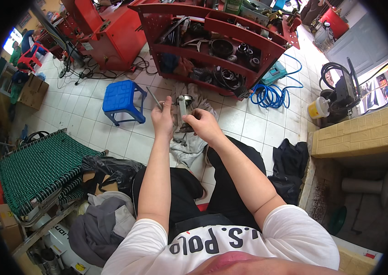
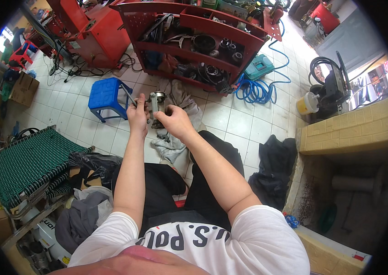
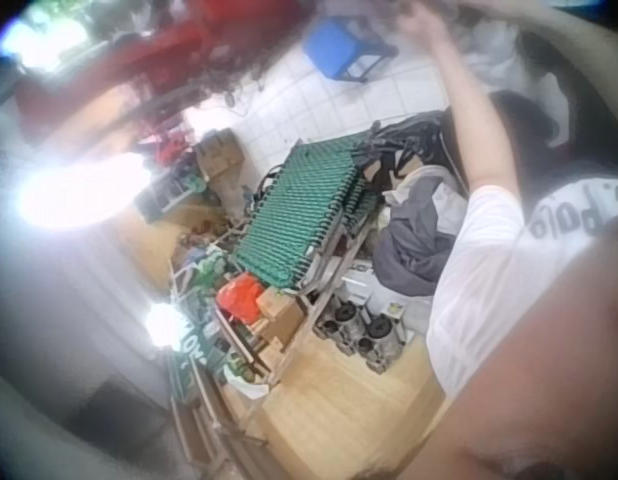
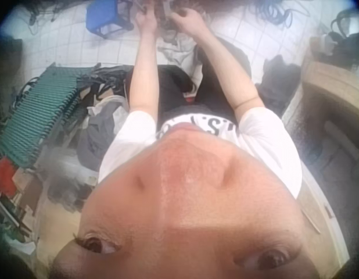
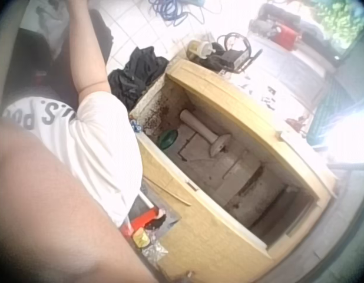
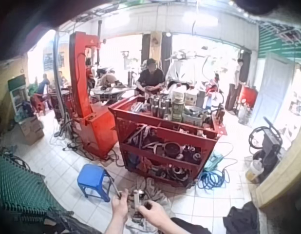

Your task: The person handles a motorcycle carburetor by hand, turning it over to view different sides and using a thin wire to clear a passage.

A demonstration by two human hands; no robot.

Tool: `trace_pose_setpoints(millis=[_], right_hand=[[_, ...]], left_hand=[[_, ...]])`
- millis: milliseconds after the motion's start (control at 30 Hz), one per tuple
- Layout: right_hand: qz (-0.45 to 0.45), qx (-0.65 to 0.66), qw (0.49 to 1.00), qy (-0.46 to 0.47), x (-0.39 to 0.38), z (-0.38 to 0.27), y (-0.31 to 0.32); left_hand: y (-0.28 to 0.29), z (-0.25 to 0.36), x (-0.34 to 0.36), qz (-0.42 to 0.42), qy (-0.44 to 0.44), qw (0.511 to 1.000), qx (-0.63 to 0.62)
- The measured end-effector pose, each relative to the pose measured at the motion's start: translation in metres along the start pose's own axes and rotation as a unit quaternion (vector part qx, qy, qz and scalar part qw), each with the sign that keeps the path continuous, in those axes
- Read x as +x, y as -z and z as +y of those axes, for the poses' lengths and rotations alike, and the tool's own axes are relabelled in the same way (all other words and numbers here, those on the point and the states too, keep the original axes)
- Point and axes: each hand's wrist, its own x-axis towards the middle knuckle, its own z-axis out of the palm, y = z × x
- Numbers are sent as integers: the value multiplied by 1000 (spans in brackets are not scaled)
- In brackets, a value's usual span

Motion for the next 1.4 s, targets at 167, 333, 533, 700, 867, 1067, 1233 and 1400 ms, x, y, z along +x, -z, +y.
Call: trace_pose_setpoints(millis=[167, 333, 533, 700, 867, 1067, 1233, 1400], right_hand=[[-1, -19, 1000, 1, 0, -1, -1], [0, 25, 999, -28, 0, 0, -1], [2, 58, 997, -50, 5, 4, 3], [-6, 44, 998, -55, 0, -5, 2], [6, 25, 999, -23, 2, 2, 2], [-4, 7, 1000, -22, -1, -2, 1], [-8, -24, 1000, -4, 1, 1, 1], [-14, -35, 999, -1, 1, 0, -1]], left_hand=[[4, -6, 4, 24, -31, 999, 36], [2, 4, -3, -41, 1, 996, -81], [1, 2, 0, -70, 3, 996, -59], [6, -3, 2, -47, 9, 998, -49], [0, 1, 1, -35, 19, 999, -35], [-1, 1, 0, -9, 11, 1000, -22], [1, -4, 4, 20, 23, 999, -20], [4, -2, 4, 35, 35, 999, -16]])
